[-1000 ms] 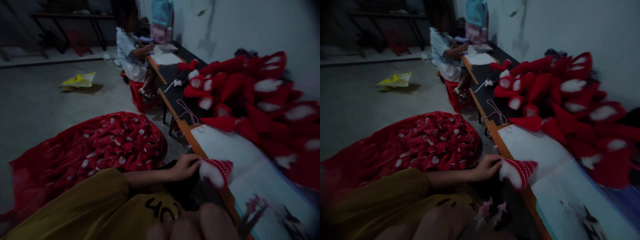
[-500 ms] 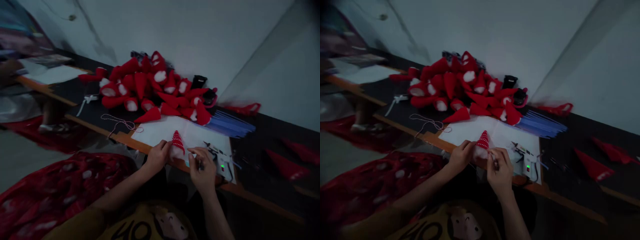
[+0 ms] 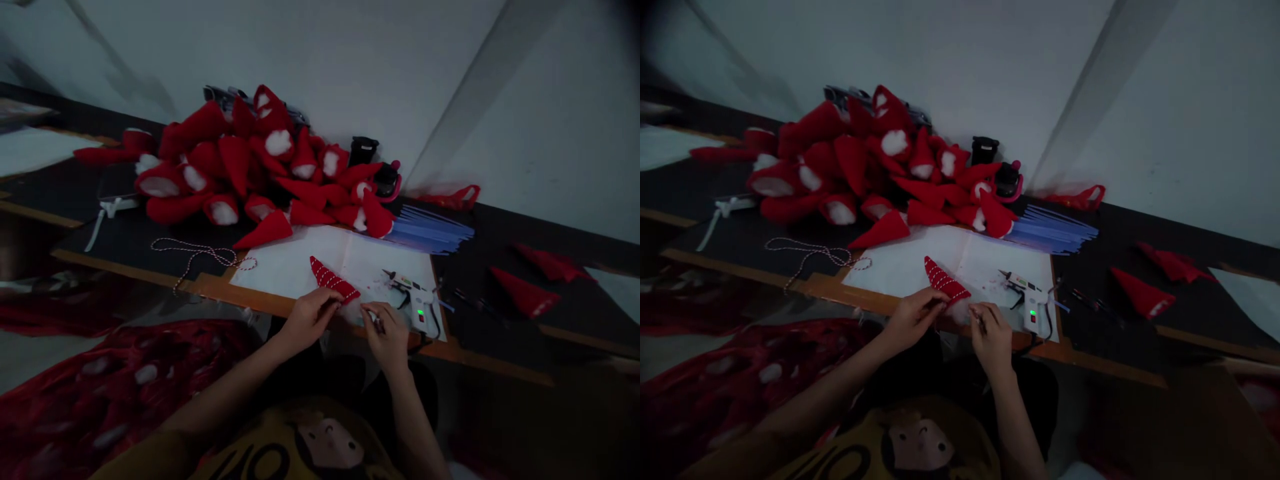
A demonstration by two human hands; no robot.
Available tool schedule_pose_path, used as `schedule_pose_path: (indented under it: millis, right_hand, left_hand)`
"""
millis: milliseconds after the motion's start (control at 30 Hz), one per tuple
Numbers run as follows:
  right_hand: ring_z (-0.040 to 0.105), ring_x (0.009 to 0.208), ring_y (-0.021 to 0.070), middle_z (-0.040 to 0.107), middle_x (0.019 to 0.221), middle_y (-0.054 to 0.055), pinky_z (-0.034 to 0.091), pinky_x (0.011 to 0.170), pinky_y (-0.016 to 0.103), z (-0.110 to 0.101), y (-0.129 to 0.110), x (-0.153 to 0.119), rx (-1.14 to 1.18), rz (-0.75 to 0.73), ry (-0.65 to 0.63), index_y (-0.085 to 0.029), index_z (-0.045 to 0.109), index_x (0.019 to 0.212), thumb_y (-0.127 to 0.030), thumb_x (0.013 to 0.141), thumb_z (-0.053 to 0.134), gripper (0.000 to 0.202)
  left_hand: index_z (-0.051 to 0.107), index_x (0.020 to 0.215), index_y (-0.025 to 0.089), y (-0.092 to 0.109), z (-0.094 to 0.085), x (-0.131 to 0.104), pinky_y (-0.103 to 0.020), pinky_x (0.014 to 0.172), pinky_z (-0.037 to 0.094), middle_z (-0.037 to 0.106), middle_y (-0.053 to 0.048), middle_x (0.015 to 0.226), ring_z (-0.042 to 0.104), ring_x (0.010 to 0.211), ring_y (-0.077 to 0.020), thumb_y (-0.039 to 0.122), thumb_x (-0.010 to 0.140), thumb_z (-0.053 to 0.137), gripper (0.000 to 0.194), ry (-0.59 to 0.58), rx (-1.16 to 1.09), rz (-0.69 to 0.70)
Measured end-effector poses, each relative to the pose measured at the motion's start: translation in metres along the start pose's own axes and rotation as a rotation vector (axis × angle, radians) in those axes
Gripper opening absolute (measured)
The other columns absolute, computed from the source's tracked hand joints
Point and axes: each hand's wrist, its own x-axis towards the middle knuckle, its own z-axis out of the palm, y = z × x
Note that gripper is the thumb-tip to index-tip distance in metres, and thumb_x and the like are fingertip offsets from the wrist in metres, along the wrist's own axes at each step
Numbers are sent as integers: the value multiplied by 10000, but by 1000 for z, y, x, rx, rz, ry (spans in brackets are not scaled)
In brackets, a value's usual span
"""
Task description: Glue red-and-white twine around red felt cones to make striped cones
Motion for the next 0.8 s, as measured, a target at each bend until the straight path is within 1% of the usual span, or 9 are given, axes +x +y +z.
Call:
schedule_pose_path:
  millis: [133,233,300,433,533,600,667,733,800]
  right_hand:
    - [642,791,187,686,870,81,499,695,292,-20,11,2,-164,88,137,-174,670,924,-263,923,533,163]
    - [641,826,235,693,915,123,476,731,327,-48,35,3,-463,300,274,-149,681,941,-375,910,531,273]
    - [645,885,294,699,965,150,462,759,373,-64,55,5,-635,477,179,-149,680,951,-486,871,547,371]
    - [657,794,318,708,801,141,451,705,388,-77,96,13,-582,655,-209,-156,664,847,-608,762,593,465]
    - [646,718,300,699,740,131,453,638,370,-75,111,17,-437,773,-159,-163,639,732,-590,618,698,446]
    - [648,693,281,704,745,111,471,605,355,-73,107,15,-192,856,-37,-148,645,786,-542,576,741,457]
    - [667,701,264,719,813,96,503,602,344,-72,91,9,125,867,91,-143,641,923,-486,626,736,464]
    - [685,716,252,729,877,92,530,622,343,-72,66,0,313,777,185,-169,626,996,-435,687,706,415]
    - [694,757,260,732,893,102,547,670,360,-74,39,-12,335,652,152,-183,639,980,-439,744,643,348]
  left_hand:
    - [627,1086,164,0,14,-10,-293,797,526,655,-79,994,630,907,-162,183,925,530,189,133,90,76]
    - [608,1099,151,-4,27,-15,-288,788,538,658,-79,973,630,888,-164,197,900,587,206,199,146,91]
    - [602,1097,144,-7,33,-17,-290,783,542,664,-82,951,630,876,-167,163,906,563,196,252,223,107]
    - [621,1079,148,-10,39,-16,-328,774,538,669,-92,945,615,867,-188,132,888,564,200,382,399,151]
    - [630,1079,161,-10,41,-14,-354,772,526,662,-94,959,600,872,-203,161,868,605,212,421,439,124]
    - [633,1074,166,-10,41,-12,-366,780,518,656,-98,976,594,888,-212,166,865,608,211,432,450,112]
    - [638,1046,164,-11,42,-10,-365,770,510,655,-96,961,587,878,-213,154,867,591,185,432,462,120]
    - [639,1010,162,-10,41,-10,-359,750,499,656,-92,936,580,857,-209,142,870,569,158,416,462,145]
    - [635,1007,164,-9,39,-13,-357,742,488,656,-90,938,574,853,-205,133,870,557,161,383,449,178]
